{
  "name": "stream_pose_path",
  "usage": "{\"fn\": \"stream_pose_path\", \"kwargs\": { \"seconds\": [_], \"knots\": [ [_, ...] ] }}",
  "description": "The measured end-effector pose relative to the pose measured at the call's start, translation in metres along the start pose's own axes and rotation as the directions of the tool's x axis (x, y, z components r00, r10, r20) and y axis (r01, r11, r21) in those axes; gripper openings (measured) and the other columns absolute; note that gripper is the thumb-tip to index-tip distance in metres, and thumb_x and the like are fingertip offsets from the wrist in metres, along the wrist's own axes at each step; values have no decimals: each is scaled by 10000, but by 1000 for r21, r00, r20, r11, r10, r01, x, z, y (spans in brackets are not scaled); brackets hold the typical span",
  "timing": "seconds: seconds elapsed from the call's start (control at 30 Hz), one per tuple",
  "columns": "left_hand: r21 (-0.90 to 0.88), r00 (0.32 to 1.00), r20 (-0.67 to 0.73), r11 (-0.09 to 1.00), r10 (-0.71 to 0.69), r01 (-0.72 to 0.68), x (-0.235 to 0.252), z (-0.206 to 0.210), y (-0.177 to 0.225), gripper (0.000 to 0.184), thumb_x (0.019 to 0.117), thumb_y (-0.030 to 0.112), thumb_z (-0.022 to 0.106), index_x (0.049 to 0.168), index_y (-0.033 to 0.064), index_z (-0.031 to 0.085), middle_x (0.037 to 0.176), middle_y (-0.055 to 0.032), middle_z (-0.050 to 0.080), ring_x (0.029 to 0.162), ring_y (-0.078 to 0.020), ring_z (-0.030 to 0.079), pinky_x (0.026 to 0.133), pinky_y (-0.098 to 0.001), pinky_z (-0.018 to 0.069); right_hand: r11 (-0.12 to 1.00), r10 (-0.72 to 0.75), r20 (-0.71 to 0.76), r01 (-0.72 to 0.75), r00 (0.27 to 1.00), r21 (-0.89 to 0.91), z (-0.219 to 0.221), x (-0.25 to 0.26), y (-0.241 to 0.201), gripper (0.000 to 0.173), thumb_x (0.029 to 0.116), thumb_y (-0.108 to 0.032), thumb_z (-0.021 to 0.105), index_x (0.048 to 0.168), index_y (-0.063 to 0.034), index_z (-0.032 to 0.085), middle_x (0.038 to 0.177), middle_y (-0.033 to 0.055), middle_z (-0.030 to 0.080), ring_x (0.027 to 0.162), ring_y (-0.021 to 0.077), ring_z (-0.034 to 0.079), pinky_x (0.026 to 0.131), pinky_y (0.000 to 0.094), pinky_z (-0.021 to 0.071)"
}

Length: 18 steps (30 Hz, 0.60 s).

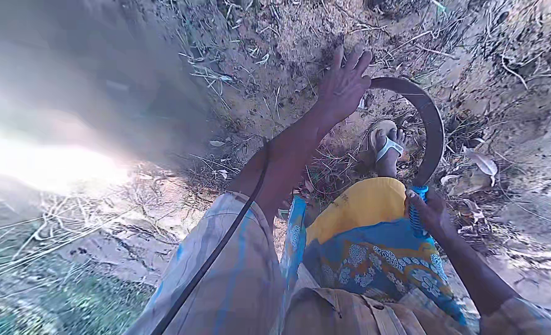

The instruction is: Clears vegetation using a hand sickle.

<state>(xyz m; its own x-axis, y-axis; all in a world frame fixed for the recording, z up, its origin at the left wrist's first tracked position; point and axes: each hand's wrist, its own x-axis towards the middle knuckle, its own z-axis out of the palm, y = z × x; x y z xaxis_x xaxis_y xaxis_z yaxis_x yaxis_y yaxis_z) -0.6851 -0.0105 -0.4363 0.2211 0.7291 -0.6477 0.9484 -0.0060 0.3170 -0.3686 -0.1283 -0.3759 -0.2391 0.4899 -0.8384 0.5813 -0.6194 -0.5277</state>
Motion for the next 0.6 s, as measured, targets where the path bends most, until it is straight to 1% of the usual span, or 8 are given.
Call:
{"fn": "stream_pose_path", "kwargs": {
  "seconds": [0.07, 0.13, 0.2, 0.3, 0.4, 0.47, 0.5, 0.6],
  "knots": [
    [-118, 994, -106, 993, -29, 16, -3, -4, -5, 280, 1059, 71, 460, 1237, -28, 652, 1419, -230, 548, 1410, -443, 417, 1127, -623, 300, 983, 16, 21, -20, 1000, 184, 9, -5, -1, 210, 1017, -260, 463, 1082, -64, 502, 625, -124, 575, 489, 20, 582, 513, 201, 548],
    [-269, 974, -199, 962, -111, 55, -5, -14, -11, 350, 1091, 154, 426, 1243, -74, 643, 1336, -257, 609, 1341, -460, 487, 1091, -592, 374, 942, 5, 56, -24, 998, 335, 14, -6, -7, 177, 1049, -253, 392, 999, -116, 494, 613, -115, 602, 477, 38, 595, 500, 206, 556],
    [-352, 961, -236, 935, -144, 54, -5, -27, -18, 399, 1111, 188, 380, 1189, -116, 627, 1280, -278, 614, 1287, -455, 522, 1069, -551, 411, 886, -18, 103, -32, 995, 462, 21, 3, -20, 244, 1073, -240, 326, 950, -120, 500, 603, -82, 607, 466, 61, 595, 489, 215, 552],
    [-350, 963, -225, 935, -145, 59, -1, -49, -20, 426, 1127, 225, 342, 1184, -91, 622, 1292, -247, 617, 1300, -396, 537, 1084, -515, 409, 819, -46, 194, -74, 980, 570, 41, 29, -44, 321, 1089, -244, 272, 918, -112, 509, 581, -37, 587, 453, 85, 599, 483, 225, 565],
    [-282, 976, -174, 956, -131, 78, 4, -59, -19, 423, 1125, 229, 341, 1306, -46, 607, 1363, -229, 611, 1357, -369, 528, 1130, -525, 383, 737, 4, 275, -188, 962, 650, 66, 30, -50, 358, 1111, -268, 244, 932, -98, 504, 569, -13, 570, 445, 98, 592, 481, 232, 565],
    [-275, 980, -121, 954, -156, 118, 5, -58, -21, 430, 1126, 233, 340, 1359, -28, 589, 1393, -226, 602, 1384, -365, 509, 1160, -535, 348, 651, 83, 321, -295, 943, 699, 74, 7, -45, 386, 1115, -258, 191, 927, -88, 482, 564, -9, 561, 435, 102, 586, 468, 241, 563],
    [-269, 984, -91, 955, -154, 125, 4, -54, -23, 420, 1124, 224, 345, 1331, -48, 589, 1395, -237, 592, 1398, -379, 487, 1162, -546, 339, 622, 109, 336, -328, 936, 711, 76, -9, -42, 385, 1112, -266, 187, 924, -96, 478, 568, -14, 566, 437, 102, 591, 467, 244, 567],
    [-313, 991, -32, 943, -128, 112, -12, -29, -22, 361, 1088, 171, 429, 1297, -50, 624, 1382, -232, 600, 1424, -401, 436, 1166, -571, 303, 629, 170, 326, -357, 930, 691, 70, -64, -39, 369, 1102, -340, 337, 876, -141, 552, 584, -29, 598, 450, 78, 605, 461, 230, 561]
  ]
}}
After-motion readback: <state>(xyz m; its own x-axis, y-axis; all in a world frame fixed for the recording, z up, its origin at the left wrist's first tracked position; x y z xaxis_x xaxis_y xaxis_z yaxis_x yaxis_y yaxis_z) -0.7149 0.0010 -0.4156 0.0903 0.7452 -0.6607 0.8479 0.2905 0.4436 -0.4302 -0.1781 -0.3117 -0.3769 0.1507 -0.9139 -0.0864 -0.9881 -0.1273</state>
